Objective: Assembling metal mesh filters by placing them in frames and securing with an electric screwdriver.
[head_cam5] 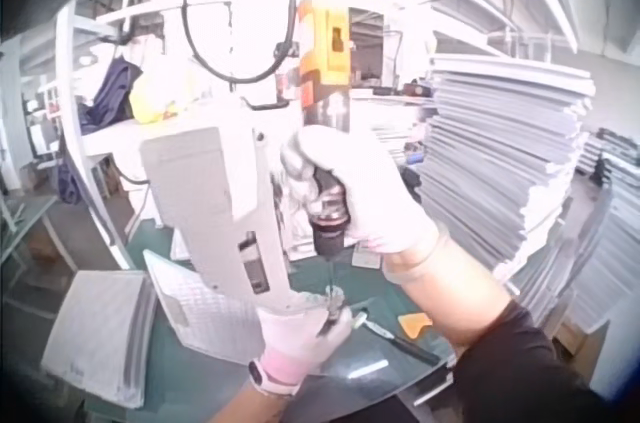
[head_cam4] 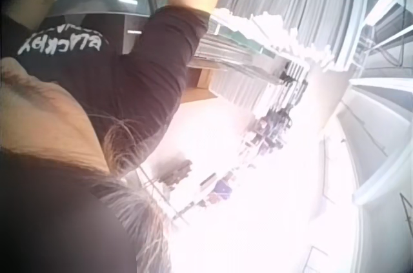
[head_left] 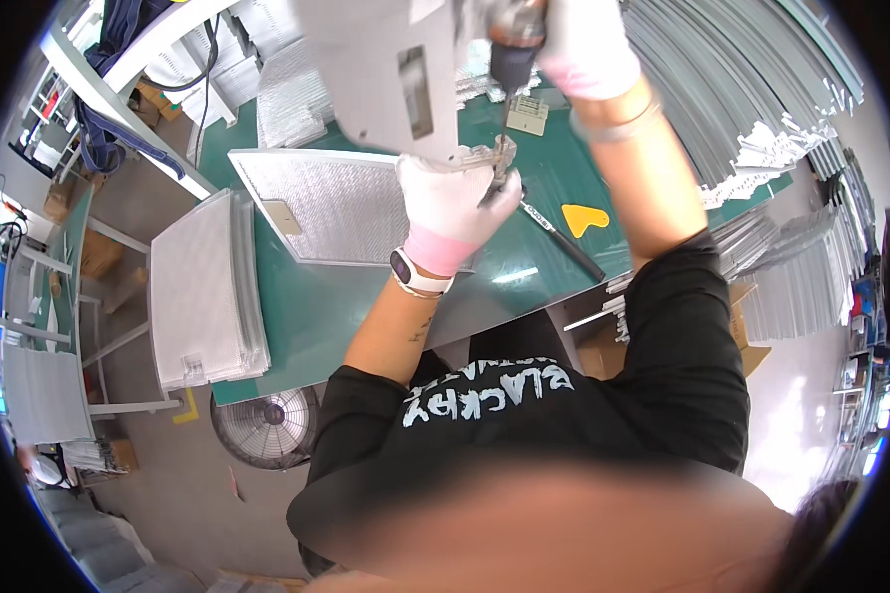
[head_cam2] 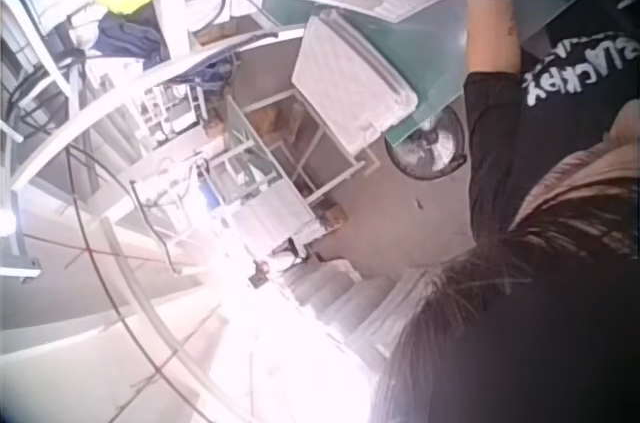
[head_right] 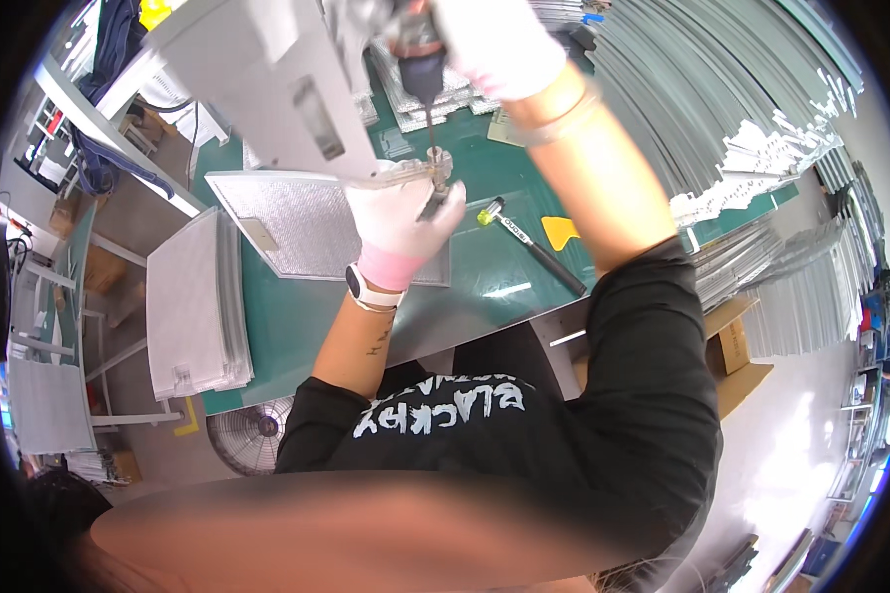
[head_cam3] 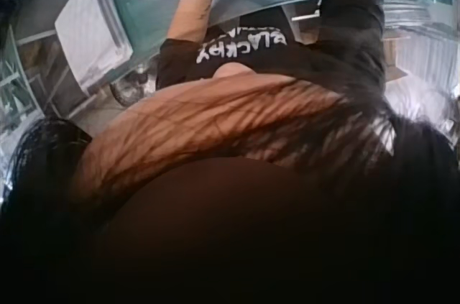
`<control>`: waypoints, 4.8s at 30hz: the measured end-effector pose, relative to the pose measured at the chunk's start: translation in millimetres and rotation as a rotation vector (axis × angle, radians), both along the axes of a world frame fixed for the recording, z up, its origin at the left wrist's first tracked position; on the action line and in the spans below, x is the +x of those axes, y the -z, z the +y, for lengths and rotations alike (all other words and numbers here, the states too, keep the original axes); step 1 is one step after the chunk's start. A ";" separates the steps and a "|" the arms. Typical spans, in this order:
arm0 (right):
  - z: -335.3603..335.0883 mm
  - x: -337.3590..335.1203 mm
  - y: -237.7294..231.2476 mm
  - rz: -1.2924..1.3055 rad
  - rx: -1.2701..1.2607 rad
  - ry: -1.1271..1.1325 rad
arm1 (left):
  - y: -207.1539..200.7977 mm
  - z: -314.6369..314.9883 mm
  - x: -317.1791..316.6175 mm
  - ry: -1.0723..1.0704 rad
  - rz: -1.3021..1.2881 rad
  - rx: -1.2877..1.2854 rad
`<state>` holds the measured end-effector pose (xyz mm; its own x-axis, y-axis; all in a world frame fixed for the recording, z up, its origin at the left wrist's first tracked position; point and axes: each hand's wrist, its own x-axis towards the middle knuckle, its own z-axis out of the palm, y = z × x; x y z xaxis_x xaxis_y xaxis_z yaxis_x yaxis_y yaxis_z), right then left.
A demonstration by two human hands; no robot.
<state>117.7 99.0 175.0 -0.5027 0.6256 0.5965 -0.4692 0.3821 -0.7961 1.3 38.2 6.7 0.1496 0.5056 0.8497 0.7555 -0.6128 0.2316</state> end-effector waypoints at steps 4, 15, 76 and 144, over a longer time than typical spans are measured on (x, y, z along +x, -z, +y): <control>-2.5 -18.2 16.2 0.148 -0.045 0.009 | 9.1 0.8 -1.9 0.002 -0.022 0.005; 3.8 -27.0 40.4 0.322 -0.451 -0.215 | 23.9 -1.2 -2.1 0.116 -0.145 0.034; -100.3 -8.2 75.5 0.093 -0.394 -0.196 | 40.1 -191.8 -25.1 -0.223 0.155 -0.600; -27.1 59.9 6.3 0.267 -0.100 0.300 | 80.2 -15.4 -121.7 -0.419 0.207 -0.288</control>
<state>177.7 71.9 168.8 -0.1250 0.7827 0.6098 -0.5437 0.4601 -0.7020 -120.4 22.8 -73.5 0.0349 0.7659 0.6420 0.9689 -0.1834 0.1661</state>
